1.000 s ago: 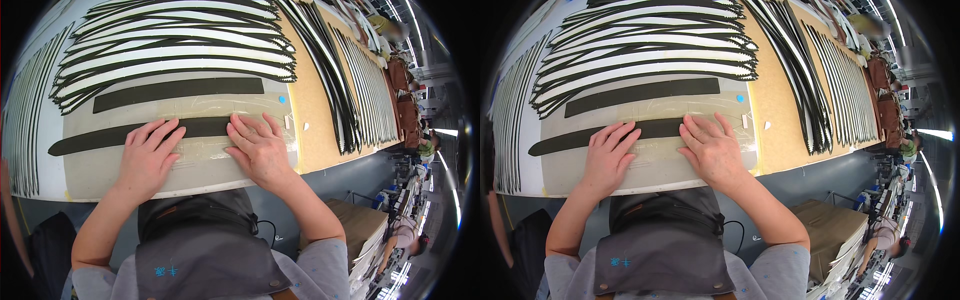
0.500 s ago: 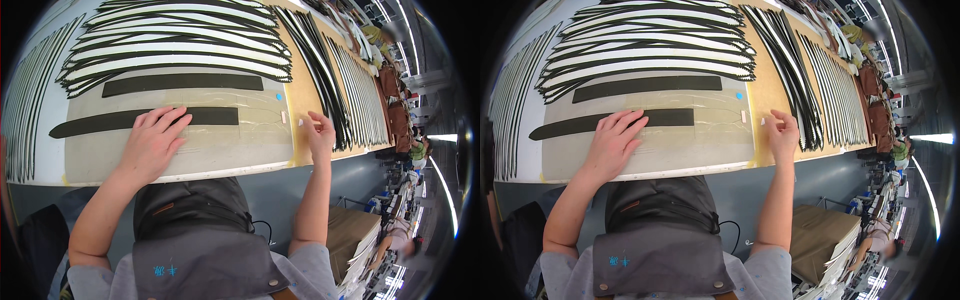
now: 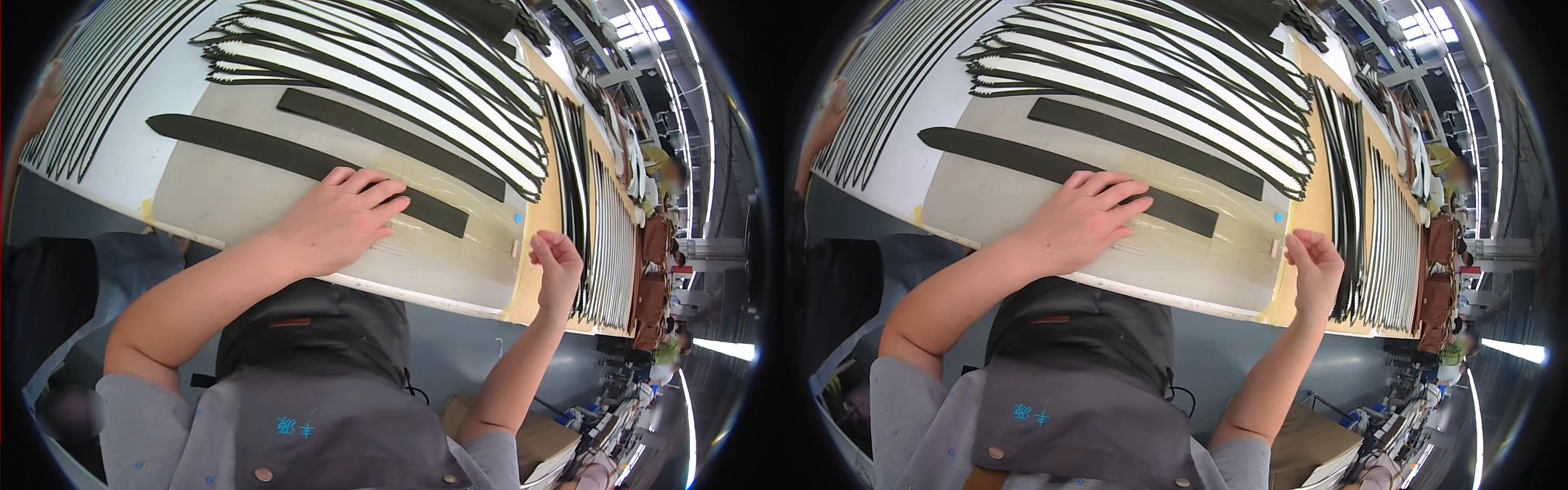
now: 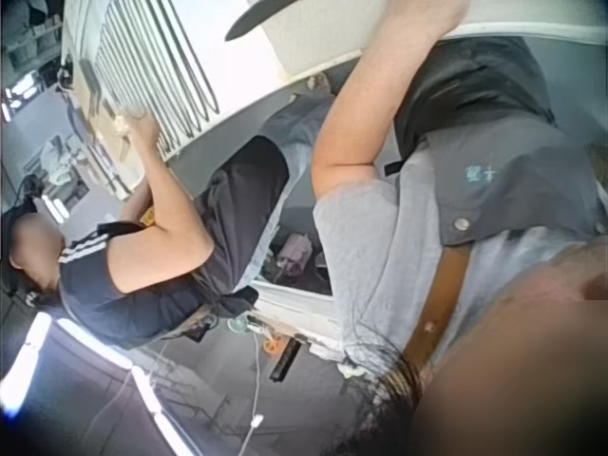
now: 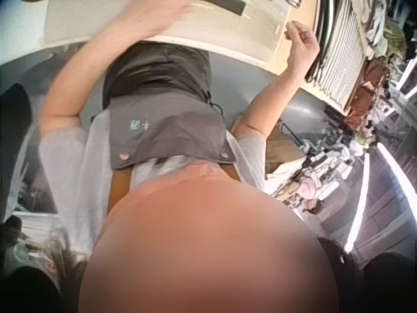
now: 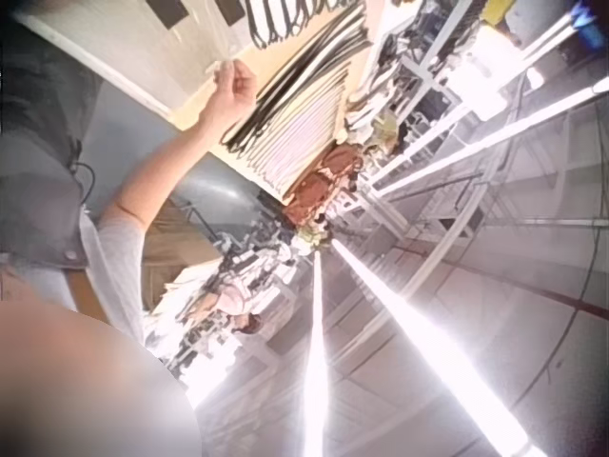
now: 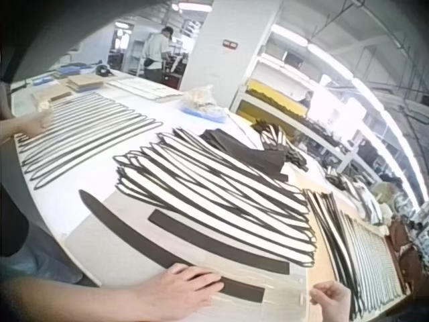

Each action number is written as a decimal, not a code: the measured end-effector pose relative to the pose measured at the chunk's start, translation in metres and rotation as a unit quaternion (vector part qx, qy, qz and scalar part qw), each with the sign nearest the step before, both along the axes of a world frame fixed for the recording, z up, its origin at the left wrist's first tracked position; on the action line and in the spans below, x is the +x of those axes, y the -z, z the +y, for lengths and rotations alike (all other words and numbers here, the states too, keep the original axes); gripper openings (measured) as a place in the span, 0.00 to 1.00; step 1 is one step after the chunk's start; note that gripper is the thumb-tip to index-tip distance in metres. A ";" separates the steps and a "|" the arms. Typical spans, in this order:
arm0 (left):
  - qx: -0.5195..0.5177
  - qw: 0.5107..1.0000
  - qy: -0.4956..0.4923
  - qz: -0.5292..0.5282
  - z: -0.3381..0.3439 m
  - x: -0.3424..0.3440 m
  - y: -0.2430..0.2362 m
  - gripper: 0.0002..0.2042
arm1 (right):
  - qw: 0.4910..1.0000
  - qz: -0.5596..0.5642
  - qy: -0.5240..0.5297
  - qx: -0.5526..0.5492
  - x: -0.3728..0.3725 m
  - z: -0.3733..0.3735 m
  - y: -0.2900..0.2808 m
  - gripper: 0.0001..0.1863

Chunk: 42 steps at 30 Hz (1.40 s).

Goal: Applying an inner lining or reinforcement layer to pre-cut leather strips at a workstation.

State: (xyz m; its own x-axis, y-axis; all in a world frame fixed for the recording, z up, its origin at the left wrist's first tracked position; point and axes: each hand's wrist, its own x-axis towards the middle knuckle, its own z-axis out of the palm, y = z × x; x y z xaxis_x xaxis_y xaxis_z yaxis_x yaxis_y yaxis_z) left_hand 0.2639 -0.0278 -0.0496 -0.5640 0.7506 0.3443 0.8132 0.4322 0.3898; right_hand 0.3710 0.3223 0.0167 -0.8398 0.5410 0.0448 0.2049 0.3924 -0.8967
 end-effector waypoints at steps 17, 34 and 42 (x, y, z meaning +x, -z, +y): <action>0.041 0.999 -0.003 0.013 0.003 -0.002 0.003 0.18 | 0.985 -0.112 -0.124 -0.050 -0.100 -0.142 0.032 0.08; 0.048 0.999 -0.004 0.017 0.004 -0.001 0.004 0.19 | 0.994 -0.051 -0.082 -0.058 -0.089 -0.143 0.031 0.07; 0.049 0.999 -0.007 -0.021 0.003 -0.002 0.004 0.18 | 0.993 -0.006 -0.097 -0.067 -0.059 -0.153 0.044 0.05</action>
